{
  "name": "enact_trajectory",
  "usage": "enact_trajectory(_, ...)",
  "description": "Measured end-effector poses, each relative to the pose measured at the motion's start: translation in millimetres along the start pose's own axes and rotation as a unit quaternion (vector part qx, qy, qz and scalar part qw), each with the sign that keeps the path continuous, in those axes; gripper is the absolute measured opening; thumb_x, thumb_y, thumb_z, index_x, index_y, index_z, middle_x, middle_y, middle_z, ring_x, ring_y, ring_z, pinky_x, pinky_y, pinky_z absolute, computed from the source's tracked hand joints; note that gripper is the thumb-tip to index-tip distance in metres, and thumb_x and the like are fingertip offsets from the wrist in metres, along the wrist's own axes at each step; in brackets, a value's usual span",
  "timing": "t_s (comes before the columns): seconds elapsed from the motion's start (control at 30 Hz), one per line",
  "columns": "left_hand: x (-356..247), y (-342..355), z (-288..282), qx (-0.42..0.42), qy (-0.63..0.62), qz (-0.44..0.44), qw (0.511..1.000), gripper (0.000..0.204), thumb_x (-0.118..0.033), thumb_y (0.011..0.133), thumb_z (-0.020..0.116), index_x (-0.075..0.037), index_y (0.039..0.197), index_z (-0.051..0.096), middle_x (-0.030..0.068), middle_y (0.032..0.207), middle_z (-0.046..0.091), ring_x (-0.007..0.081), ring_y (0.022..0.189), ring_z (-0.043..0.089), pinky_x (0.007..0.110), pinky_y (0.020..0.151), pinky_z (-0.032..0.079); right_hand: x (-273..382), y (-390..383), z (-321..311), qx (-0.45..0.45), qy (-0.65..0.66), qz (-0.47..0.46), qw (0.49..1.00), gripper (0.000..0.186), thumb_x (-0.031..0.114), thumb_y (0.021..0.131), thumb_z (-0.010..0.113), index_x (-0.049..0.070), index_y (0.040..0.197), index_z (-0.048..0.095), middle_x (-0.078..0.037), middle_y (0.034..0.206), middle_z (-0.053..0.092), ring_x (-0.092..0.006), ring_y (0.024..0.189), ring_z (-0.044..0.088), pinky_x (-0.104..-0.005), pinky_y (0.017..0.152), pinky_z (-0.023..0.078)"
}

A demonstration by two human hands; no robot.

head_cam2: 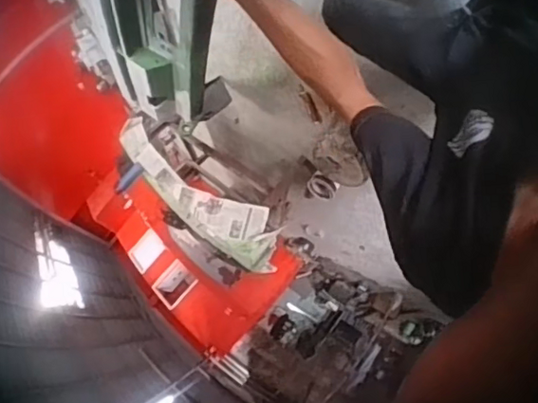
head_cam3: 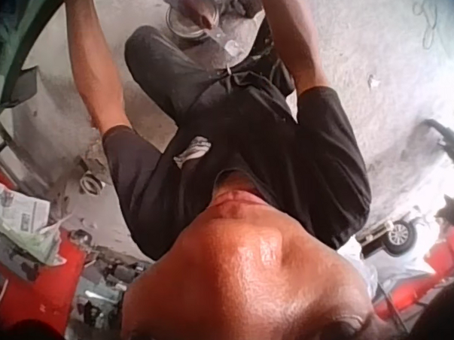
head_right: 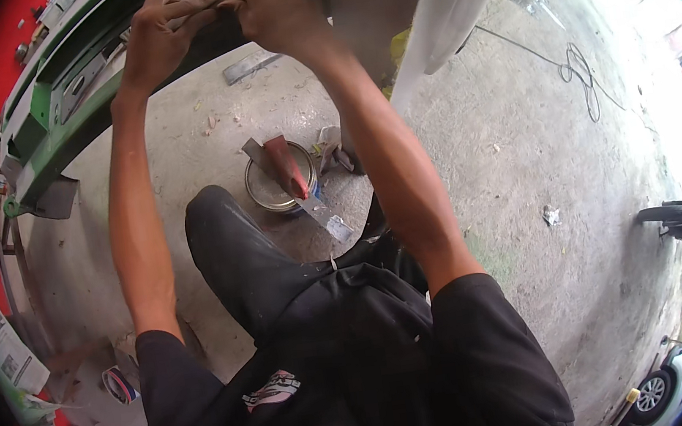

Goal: Sand the surface of a car bumper using a sanding block.

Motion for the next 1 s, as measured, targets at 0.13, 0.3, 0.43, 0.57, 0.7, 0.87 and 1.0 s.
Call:
enact_trajectory(0.13,22,-21,-34,0.016,0.018,0.009,1.0,0.027,-0.012,0.084,0.079,-0.014,0.111,0.079,0.0061,0.101,0.069,0.0222,0.095,0.066,0.036,0.087,0.053,37,1,26,-0.112,-0.034,-0.024,0.993,0.043,0.04,0.086,0.069,0.007,0.113,0.069,-0.013,0.113,0.063,-0.0304,0.118,0.053,-0.0487,0.104,0.033)
enact_trajectory(0.3,18,-30,-30,0.025,0.038,-0.018,0.999,0.03,-0.01,0.084,0.08,-0.01,0.113,0.078,0.008,0.104,0.069,0.0228,0.099,0.065,0.036,0.088,0.052,37,-3,26,-0.086,0.049,-0.066,0.993,0.033,0.036,0.086,0.069,0.01,0.107,0.071,-0.013,0.11,0.063,-0.0309,0.118,0.053,-0.049,0.102,0.035)
enact_trajectory(0.43,-9,4,10,0.015,-0.01,0.01,1.0,0.03,-0.011,0.085,0.079,-0.012,0.115,0.077,0.0097,0.102,0.068,0.0274,0.099,0.065,0.036,0.089,0.052,-6,-4,-5,-0.021,0.063,-0.01,0.998,0.042,0.028,0.091,0.065,0.003,0.124,0.066,-0.017,0.121,0.06,-0.0334,0.12,0.052,-0.0472,0.102,0.033)
enact_trajectory(0.57,17,-24,-28,0.015,0.04,0.027,0.999,0.029,-0.008,0.087,0.076,-0.015,0.115,0.079,0.0065,0.104,0.069,0.0233,0.1,0.065,0.035,0.089,0.052,41,1,18,-0.032,0.043,-0.035,0.998,0.042,0.025,0.088,0.068,0.003,0.123,0.064,-0.016,0.121,0.059,-0.0319,0.12,0.051,-0.0468,0.101,0.034)
enact_trajectory(0.7,33,-35,-32,0.0,-0.008,-0.043,0.999,0.026,-0.015,0.085,0.079,-0.016,0.11,0.08,0.0054,0.098,0.069,0.0233,0.094,0.065,0.039,0.086,0.052,45,5,31,-0.01,0.059,-0.043,0.997,0.042,0.028,0.091,0.066,0.002,0.124,0.063,-0.016,0.119,0.059,-0.0326,0.12,0.05,-0.0474,0.102,0.033)
enact_trajectory(0.87,-5,-4,3,0.012,0.032,0.012,0.999,0.031,-0.008,0.087,0.076,-0.01,0.118,0.076,0.0073,0.107,0.069,0.0221,0.103,0.064,0.035,0.092,0.052,1,-6,-1,-0.014,0.017,-0.011,1.0,0.042,0.031,0.093,0.065,0.004,0.125,0.063,-0.018,0.124,0.059,-0.0342,0.122,0.051,-0.0491,0.102,0.034)
enact_trajectory(1.0,4,-18,-24,-0.001,0.044,0.005,0.999,0.027,-0.008,0.087,0.075,-0.01,0.114,0.077,0.0081,0.103,0.068,0.0236,0.1,0.065,0.036,0.089,0.052,26,1,15,-0.031,0.027,-0.016,0.999,0.039,0.033,0.089,0.068,0.007,0.118,0.066,-0.016,0.117,0.061,-0.033,0.121,0.051,-0.0508,0.102,0.035)
Point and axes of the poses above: each hand's wrist, its own y-axis towards the middle knuckle, its own z-axis out of the palm, x = y × z, the point moved 9 cm from there along y, towards the middle knuckle
